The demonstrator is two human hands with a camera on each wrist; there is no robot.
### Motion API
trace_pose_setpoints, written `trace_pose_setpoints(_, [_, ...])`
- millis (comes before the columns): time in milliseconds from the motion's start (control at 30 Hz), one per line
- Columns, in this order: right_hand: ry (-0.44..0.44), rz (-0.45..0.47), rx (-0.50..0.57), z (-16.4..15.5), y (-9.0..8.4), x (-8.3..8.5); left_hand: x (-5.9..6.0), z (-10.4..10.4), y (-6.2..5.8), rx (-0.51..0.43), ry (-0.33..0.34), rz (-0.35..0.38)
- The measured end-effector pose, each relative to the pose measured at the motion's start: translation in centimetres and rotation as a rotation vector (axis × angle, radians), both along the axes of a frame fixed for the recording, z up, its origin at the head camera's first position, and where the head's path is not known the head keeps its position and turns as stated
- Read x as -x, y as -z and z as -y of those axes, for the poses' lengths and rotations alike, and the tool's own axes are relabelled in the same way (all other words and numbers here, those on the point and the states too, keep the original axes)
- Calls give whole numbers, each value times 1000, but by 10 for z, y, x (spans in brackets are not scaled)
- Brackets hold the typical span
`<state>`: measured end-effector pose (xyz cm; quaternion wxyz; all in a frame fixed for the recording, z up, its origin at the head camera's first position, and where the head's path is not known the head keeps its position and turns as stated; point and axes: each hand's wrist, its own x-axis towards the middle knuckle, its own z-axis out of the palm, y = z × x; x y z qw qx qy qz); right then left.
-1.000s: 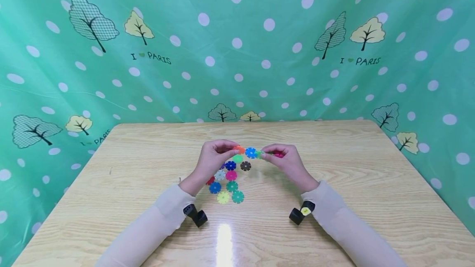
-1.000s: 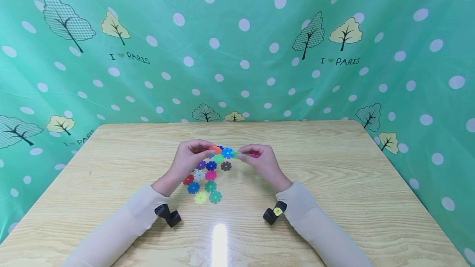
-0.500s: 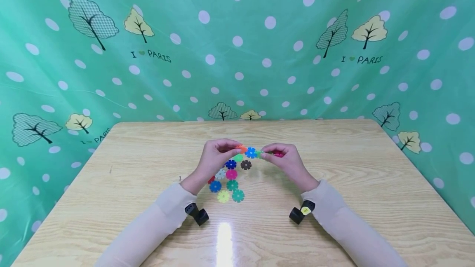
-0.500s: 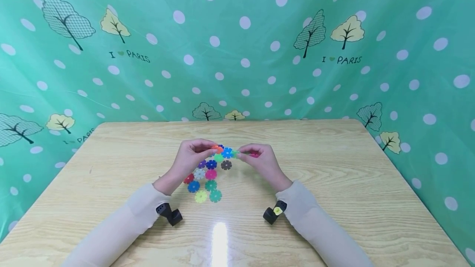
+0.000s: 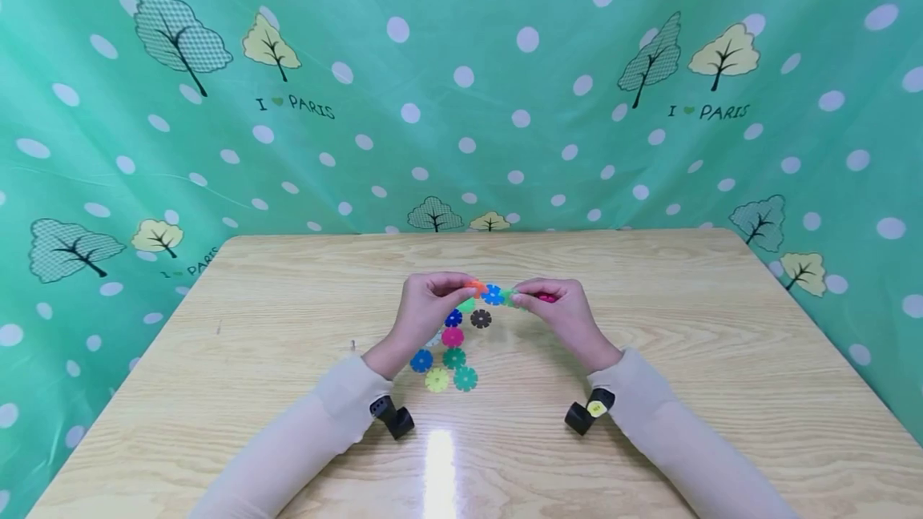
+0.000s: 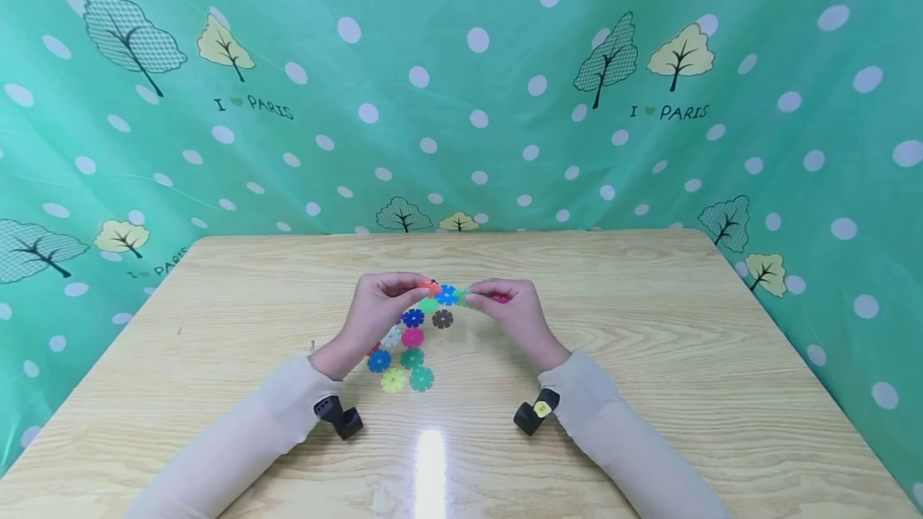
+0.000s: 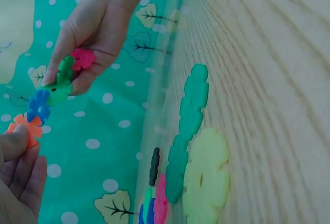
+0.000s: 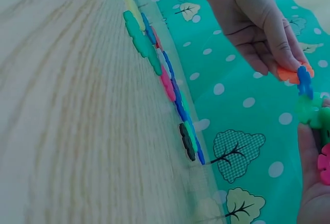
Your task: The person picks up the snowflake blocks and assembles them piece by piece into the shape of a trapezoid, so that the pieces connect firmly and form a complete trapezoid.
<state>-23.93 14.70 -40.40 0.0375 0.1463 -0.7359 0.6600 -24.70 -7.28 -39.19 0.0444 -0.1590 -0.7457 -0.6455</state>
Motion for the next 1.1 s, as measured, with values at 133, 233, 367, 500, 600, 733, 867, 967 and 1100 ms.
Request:
trace_pose_setpoints(133, [7, 0, 4, 0, 1, 1, -1, -1, -1, 4, -8, 10])
trace_pose_setpoints(233, [11, 24, -12, -1, 1, 2, 0, -2, 0, 18, -12, 35])
trace_pose_setpoints(367, [-3, 59, -39, -2, 1, 4, 2, -1, 0, 15, -3, 69])
trace_pose_setpoints(500, [-38, 85, -65, -4, 0, 6, 2, 0, -2, 23, 11, 116])
trace_pose_setpoints(600, [-60, 127, -96, -6, -1, 7, 2, 1, -4, 44, 27, 157])
trace_pose_setpoints(733, [-96, 185, -154, -7, -2, 8, 3, 1, -4, 41, 59, 207])
trace_pose_setpoints(867, [-132, 192, -193, -7, -3, 8, 3, -1, -3, 13, 78, 255])
trace_pose_setpoints(967, [-135, 182, -186, -5, -6, 6, 2, -4, -1, -8, 79, 313])
trace_pose_setpoints(1100, [-115, 164, -179, -3, -7, 4, 1, -10, 3, -31, 71, 362])
